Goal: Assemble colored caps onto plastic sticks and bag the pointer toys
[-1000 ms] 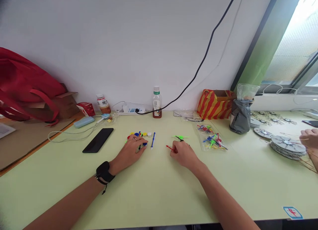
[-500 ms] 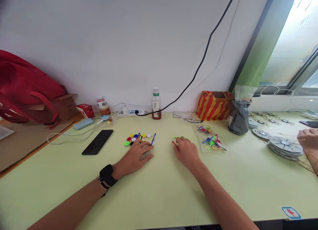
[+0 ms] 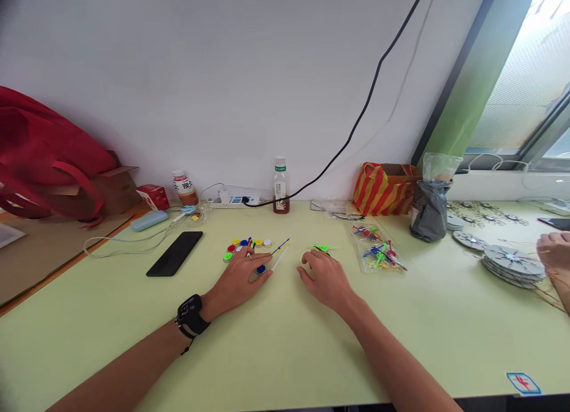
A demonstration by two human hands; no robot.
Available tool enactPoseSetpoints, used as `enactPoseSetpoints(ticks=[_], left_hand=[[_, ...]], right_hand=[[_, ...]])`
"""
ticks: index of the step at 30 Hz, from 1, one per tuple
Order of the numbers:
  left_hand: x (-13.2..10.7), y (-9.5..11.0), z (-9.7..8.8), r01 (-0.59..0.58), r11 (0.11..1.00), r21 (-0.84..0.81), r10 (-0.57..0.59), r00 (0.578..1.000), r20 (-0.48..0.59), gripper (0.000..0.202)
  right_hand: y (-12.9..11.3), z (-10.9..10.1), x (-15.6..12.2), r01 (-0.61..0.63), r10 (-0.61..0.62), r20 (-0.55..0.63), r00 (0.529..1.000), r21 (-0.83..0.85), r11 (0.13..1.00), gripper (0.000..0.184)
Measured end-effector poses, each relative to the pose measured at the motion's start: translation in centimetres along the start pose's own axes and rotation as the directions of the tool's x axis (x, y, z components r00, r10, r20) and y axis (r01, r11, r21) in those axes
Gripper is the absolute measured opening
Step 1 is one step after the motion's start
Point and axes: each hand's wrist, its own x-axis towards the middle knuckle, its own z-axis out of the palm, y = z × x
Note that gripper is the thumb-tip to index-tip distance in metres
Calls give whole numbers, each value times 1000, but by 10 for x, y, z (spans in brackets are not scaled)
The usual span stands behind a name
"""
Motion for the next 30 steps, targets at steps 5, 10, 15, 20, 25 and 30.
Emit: enactPoseSetpoints(ticks=[5, 10, 15, 20, 25, 30], left_hand=[[0, 0, 0, 0, 1000, -15, 0, 1000, -25, 30], [1, -2, 0, -36, 999, -27, 34, 997, -67, 30], [0, 2, -2, -134, 987, -87, 130, 990, -51, 33], [-1, 10, -7, -177, 977, -122, 178, 984, -8, 38], [-3, 8, -9, -88, 994, -62, 90, 995, 36, 41], [-3, 5, -6, -83, 996, -36, 86, 994, 65, 33]], right_hand=[[-6, 3, -3, 83, -81, -21, 996, 120, 989, 24], [-12, 7, -6, 134, -146, 21, 989, 270, 953, 59], [-18, 12, -8, 95, -147, 90, 985, 431, 897, 75], [-19, 18, -4, 81, -118, 48, 992, 476, 875, 59], [-15, 16, 2, -14, 37, -38, 999, 488, 873, 35], [-9, 12, 4, -94, 93, 18, 995, 329, 940, 28]])
